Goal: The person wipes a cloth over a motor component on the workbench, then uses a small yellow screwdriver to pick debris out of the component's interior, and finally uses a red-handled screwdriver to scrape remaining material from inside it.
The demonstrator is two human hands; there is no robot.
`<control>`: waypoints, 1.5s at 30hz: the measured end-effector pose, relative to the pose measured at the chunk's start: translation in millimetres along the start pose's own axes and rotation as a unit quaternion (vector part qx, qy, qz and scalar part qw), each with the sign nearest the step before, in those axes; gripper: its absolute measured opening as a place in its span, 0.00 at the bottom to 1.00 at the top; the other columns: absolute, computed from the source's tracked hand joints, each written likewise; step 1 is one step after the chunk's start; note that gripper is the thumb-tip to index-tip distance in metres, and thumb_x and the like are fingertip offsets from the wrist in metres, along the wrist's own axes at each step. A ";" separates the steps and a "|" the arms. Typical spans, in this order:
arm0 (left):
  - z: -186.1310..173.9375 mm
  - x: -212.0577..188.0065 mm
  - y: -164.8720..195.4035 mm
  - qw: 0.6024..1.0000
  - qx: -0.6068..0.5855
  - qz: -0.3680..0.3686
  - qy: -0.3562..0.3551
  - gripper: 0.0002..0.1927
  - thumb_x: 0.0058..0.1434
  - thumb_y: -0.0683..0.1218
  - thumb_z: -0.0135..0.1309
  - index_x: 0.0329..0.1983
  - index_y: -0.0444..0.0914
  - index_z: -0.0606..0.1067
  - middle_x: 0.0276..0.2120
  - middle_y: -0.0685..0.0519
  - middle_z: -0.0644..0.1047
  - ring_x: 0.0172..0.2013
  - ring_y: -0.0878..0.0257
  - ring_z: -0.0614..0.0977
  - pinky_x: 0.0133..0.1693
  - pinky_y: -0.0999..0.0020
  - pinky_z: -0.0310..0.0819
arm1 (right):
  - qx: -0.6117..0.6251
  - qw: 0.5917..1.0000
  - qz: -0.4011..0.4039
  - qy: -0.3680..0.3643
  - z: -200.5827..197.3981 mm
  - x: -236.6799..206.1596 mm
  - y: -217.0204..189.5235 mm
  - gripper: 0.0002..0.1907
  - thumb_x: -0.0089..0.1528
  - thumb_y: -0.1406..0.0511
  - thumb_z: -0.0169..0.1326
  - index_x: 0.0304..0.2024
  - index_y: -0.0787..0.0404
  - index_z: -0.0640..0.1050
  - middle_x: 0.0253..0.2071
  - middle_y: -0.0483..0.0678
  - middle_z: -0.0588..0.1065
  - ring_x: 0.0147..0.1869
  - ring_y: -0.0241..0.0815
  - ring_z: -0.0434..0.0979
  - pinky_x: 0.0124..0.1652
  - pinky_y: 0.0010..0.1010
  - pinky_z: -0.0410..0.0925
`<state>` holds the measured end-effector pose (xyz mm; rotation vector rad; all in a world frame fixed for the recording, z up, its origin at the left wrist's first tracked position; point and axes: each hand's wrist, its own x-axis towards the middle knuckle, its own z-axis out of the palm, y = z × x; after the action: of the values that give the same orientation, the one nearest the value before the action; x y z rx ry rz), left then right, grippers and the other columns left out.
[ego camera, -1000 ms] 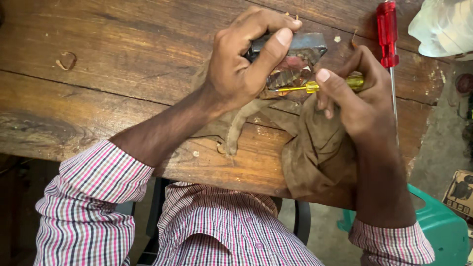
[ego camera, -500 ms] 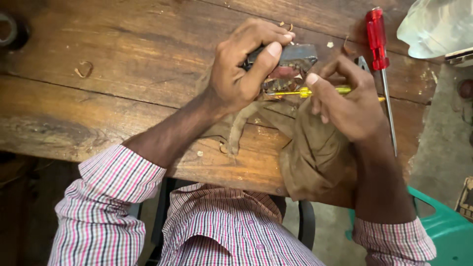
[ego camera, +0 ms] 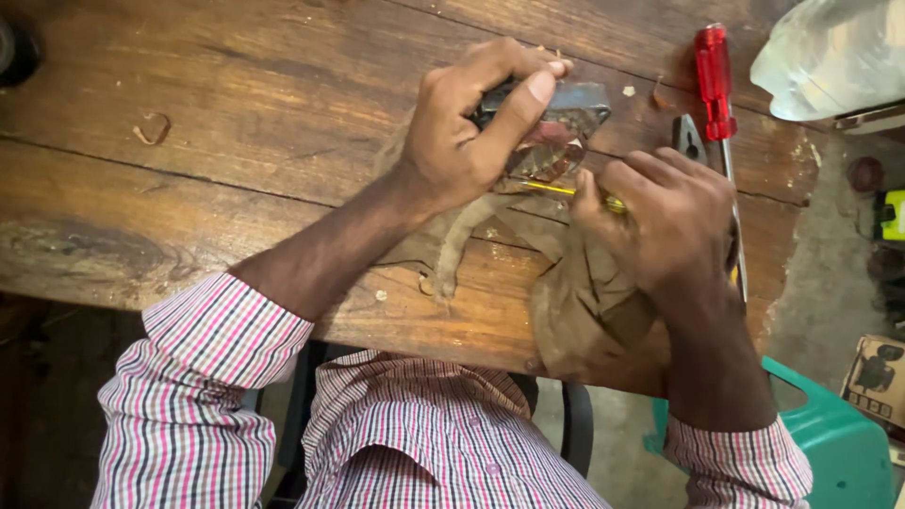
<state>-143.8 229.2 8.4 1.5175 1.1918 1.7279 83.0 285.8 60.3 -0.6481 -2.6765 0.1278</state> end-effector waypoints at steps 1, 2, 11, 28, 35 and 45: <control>-0.5 -0.3 -1.0 1.000 0.021 0.022 0.003 0.12 0.78 0.47 0.48 0.50 0.32 0.77 0.48 0.46 0.83 0.50 0.61 0.85 0.52 0.67 0.83 | -0.019 1.000 -0.011 0.003 -0.1 -1.3 -0.6 0.12 0.65 0.68 0.66 0.30 0.61 0.75 0.27 0.47 0.72 0.30 0.44 0.71 0.32 0.34 0.65; -0.8 -0.8 -1.8 0.998 0.041 0.045 0.004 0.12 0.79 0.46 0.48 0.50 0.33 0.77 0.49 0.46 0.83 0.51 0.61 0.85 0.54 0.66 0.80 | -0.039 0.999 -0.021 0.005 0.2 -2.6 -2.0 0.14 0.64 0.68 0.67 0.29 0.61 0.74 0.28 0.46 0.71 0.31 0.44 0.70 0.32 0.34 0.65; -1.5 -1.8 -3.6 0.999 0.033 0.041 -0.005 0.12 0.79 0.47 0.49 0.51 0.33 0.77 0.50 0.46 0.82 0.52 0.59 0.85 0.54 0.66 0.83 | -0.038 0.998 -0.048 0.016 4.4 0.6 -1.7 0.16 0.65 0.69 0.67 0.27 0.60 0.73 0.26 0.46 0.69 0.30 0.44 0.69 0.31 0.34 0.64; -6.0 7.8 -14.5 0.999 -0.023 -0.031 -0.031 0.16 0.74 0.47 0.46 0.50 0.33 0.80 0.44 0.48 0.84 0.42 0.64 0.85 0.47 0.67 0.81 | 0.229 0.949 0.163 -0.142 18.4 7.6 32.8 0.19 0.71 0.59 0.56 0.28 0.63 0.81 0.18 0.43 0.73 0.19 0.30 0.68 0.22 0.28 0.60; -7.0 12.0 -10.7 0.998 -0.046 -0.013 -0.027 0.14 0.75 0.45 0.46 0.49 0.31 0.79 0.45 0.48 0.83 0.49 0.63 0.84 0.54 0.67 0.79 | 0.264 0.911 0.250 -0.193 25.3 8.0 44.5 0.23 0.70 0.54 0.55 0.28 0.63 0.83 0.19 0.42 0.75 0.25 0.28 0.70 0.26 0.27 0.64; -1.9 12.6 -21.2 0.995 -0.093 -0.026 0.006 0.14 0.74 0.44 0.44 0.48 0.32 0.79 0.43 0.49 0.82 0.45 0.65 0.83 0.51 0.68 0.79 | 0.101 0.991 0.060 -0.059 2.4 -1.1 10.8 0.18 0.62 0.57 0.66 0.35 0.66 0.80 0.30 0.52 0.77 0.30 0.44 0.76 0.32 0.36 0.68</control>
<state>-151.5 249.1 -4.0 1.3570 1.0356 1.7635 87.6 294.9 55.8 -0.7564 -2.6887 0.4772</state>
